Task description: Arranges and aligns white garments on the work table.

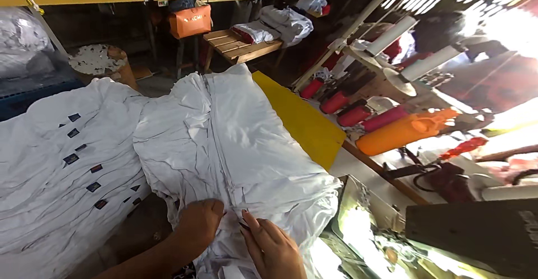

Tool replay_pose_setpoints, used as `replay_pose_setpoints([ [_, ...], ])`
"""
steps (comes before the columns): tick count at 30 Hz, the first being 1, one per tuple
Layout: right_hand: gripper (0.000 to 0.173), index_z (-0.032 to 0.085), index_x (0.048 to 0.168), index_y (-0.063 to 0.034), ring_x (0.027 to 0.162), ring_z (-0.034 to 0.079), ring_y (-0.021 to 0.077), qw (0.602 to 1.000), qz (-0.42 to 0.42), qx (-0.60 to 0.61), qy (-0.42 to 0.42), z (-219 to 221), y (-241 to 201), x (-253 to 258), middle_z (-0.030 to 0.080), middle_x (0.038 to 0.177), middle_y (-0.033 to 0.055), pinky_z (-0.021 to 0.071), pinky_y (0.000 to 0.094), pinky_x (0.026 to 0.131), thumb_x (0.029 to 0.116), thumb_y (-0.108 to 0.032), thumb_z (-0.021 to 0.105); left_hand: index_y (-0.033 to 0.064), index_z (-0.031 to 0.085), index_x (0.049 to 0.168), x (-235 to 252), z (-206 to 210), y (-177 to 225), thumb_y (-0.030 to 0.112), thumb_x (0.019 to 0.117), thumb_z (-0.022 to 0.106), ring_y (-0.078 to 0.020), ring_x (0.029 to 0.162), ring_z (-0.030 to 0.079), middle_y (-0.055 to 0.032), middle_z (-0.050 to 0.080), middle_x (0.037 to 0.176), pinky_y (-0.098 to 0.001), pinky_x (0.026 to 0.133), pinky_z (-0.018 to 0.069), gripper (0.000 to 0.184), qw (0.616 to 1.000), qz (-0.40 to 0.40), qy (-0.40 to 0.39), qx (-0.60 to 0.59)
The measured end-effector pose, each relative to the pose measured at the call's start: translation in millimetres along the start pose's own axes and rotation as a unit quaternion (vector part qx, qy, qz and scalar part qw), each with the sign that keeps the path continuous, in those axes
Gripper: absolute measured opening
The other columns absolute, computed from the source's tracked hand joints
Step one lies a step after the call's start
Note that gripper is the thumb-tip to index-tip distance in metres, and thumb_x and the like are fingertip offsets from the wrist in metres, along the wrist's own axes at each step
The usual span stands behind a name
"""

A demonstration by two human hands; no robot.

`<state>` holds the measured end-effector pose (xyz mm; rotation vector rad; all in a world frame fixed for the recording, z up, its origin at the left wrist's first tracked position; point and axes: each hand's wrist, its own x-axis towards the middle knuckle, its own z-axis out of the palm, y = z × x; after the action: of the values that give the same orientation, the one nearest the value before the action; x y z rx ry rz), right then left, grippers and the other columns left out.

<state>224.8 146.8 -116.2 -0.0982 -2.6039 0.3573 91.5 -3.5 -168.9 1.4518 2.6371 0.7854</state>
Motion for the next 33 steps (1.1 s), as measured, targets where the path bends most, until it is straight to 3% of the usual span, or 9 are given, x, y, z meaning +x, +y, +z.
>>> replay_pose_setpoints([
  [5, 0.028, 0.078, 0.118, -0.0131, 0.079, 0.072, 0.0159, 0.999, -0.007, -0.027, -0.043, 9, -3, -5, 0.074, 0.089, 0.0028, 0.0601, 0.031, 0.072, 0.0988, -0.026, 0.061, 0.0063, 0.07, 0.086, -38, -4, -19, 0.016, 0.0947, 0.058, -0.0246, 0.06, 0.069, -0.0094, 0.066, 0.073, -0.0388, 0.051, 0.0573, 0.018, 0.994, 0.094, 0.042, 0.021],
  [12, 0.026, 0.079, 0.111, -0.0139, 0.081, 0.075, 0.0194, 0.992, -0.064, -0.059, -0.086, 41, -13, 12, 0.076, 0.09, 0.0029, 0.0617, 0.0332, 0.072, 0.0894, -0.011, 0.065, 0.0088, 0.068, 0.086, -36, -20, -12, 0.021, 0.098, 0.052, -0.0232, 0.063, 0.068, -0.0073, 0.065, 0.075, -0.0373, 0.054, 0.0566, 0.024, 0.995, 0.081, 0.061, -0.017],
  [14, 0.027, 0.079, 0.113, -0.0135, 0.082, 0.075, 0.0195, 0.995, -0.037, -0.046, -0.078, 25, -12, 13, 0.076, 0.09, 0.0033, 0.0622, 0.034, 0.073, 0.091, -0.011, 0.063, 0.0002, 0.071, 0.105, -32, -26, -11, 0.026, 0.1012, 0.053, -0.0338, 0.086, 0.071, -0.0181, 0.069, 0.096, -0.0476, 0.071, 0.0605, 0.031, 0.997, 0.001, 0.017, -0.071],
  [16, 0.028, 0.079, 0.115, -0.0118, 0.078, 0.074, 0.0189, 0.997, -0.002, -0.016, -0.077, 7, -8, 11, 0.075, 0.089, 0.0043, 0.0614, 0.0345, 0.069, 0.0957, -0.018, 0.06, -0.0062, 0.06, 0.133, -22, -30, -5, 0.043, 0.1001, 0.06, -0.041, 0.116, 0.066, -0.0259, 0.065, 0.127, -0.0552, 0.095, 0.0549, 0.059, 0.989, -0.071, -0.048, -0.12],
  [18, 0.031, 0.078, 0.117, -0.0104, 0.074, 0.072, 0.0175, 0.998, 0.013, 0.002, -0.065, -2, -5, 10, 0.074, 0.086, 0.0045, 0.0601, 0.0334, 0.065, 0.0973, -0.026, 0.06, -0.0077, 0.051, 0.143, -10, -23, 5, 0.045, 0.0979, 0.064, -0.0432, 0.123, 0.062, -0.0277, 0.061, 0.136, -0.057, 0.101, 0.0506, 0.071, 0.981, -0.104, -0.095, -0.135],
  [20, 0.032, 0.078, 0.117, -0.0093, 0.074, 0.072, 0.0174, 0.998, 0.021, 0.006, -0.059, -7, -7, 9, 0.074, 0.086, 0.0051, 0.0598, 0.0327, 0.065, 0.0966, -0.026, 0.06, -0.0079, 0.058, 0.131, -2, -13, 11, 0.029, 0.1028, 0.057, -0.0444, 0.102, 0.071, -0.0276, 0.069, 0.115, -0.0577, 0.085, 0.0567, 0.047, 0.99, -0.084, -0.082, -0.084],
  [22, 0.031, 0.078, 0.118, -0.0097, 0.075, 0.072, 0.0168, 0.998, 0.029, 0.003, -0.055, -9, -8, 6, 0.074, 0.088, 0.005, 0.0598, 0.0317, 0.067, 0.0968, -0.025, 0.061, 0.0012, 0.07, 0.101, -6, 1, 0, 0.016, 0.0964, 0.057, -0.0347, 0.068, 0.072, -0.0163, 0.07, 0.08, -0.0501, 0.057, 0.0589, 0.02, 0.999, -0.006, 0.037, -0.008],
  [25, 0.03, 0.077, 0.119, -0.012, 0.076, 0.072, 0.0162, 0.998, 0.025, -0.016, -0.053, -2, -8, 1, 0.074, 0.089, 0.0037, 0.0598, 0.0315, 0.067, 0.0979, -0.025, 0.06, 0.0063, 0.072, 0.095, -23, -12, -20, 0.01, 0.0915, 0.06, -0.0295, 0.066, 0.071, -0.0115, 0.069, 0.077, -0.0452, 0.057, 0.0592, 0.013, 0.997, 0.056, 0.052, 0.02],
  [33, 0.027, 0.079, 0.112, -0.0139, 0.079, 0.074, 0.0186, 0.993, -0.073, -0.06, -0.065, 42, -16, 15, 0.075, 0.087, 0.0022, 0.061, 0.0317, 0.07, 0.0902, -0.013, 0.064, 0.0117, 0.069, 0.088, -36, -26, -11, 0.021, 0.0991, 0.047, -0.021, 0.057, 0.065, -0.0042, 0.064, 0.069, -0.0349, 0.049, 0.0534, 0.026, 0.99, 0.107, 0.088, 0.01],
])
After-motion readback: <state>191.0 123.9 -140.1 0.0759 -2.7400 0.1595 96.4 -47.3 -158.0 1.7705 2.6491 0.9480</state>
